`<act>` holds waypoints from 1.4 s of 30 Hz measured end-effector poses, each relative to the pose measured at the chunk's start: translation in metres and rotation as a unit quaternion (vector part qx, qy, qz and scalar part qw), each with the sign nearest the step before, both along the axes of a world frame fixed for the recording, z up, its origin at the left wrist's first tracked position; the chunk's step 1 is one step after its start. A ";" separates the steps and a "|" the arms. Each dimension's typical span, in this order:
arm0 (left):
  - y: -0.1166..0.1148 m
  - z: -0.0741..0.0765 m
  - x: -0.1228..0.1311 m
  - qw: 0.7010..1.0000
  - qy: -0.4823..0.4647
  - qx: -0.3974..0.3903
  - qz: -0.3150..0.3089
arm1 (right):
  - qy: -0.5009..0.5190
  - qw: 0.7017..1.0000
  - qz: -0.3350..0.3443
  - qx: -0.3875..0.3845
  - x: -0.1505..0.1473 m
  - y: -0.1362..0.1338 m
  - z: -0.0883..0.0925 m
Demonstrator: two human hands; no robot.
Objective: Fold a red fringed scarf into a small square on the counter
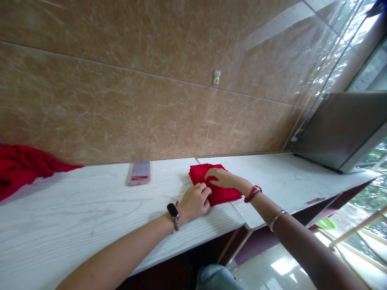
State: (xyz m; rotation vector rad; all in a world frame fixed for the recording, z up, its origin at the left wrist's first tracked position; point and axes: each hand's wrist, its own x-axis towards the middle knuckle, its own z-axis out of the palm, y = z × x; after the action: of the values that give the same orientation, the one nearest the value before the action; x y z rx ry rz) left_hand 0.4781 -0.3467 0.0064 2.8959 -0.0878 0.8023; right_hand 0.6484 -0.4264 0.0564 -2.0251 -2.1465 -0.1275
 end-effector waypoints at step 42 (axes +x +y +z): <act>0.020 -0.009 0.013 0.994 0.010 -0.056 0.088 | -0.056 0.960 -0.274 0.024 0.032 0.014 -0.060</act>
State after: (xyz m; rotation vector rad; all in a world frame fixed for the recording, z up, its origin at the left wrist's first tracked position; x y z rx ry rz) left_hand 0.4913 -0.3263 -0.0022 2.8329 0.2109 0.7789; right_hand 0.6806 -0.4126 -0.0033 -2.5780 -1.5538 -0.3713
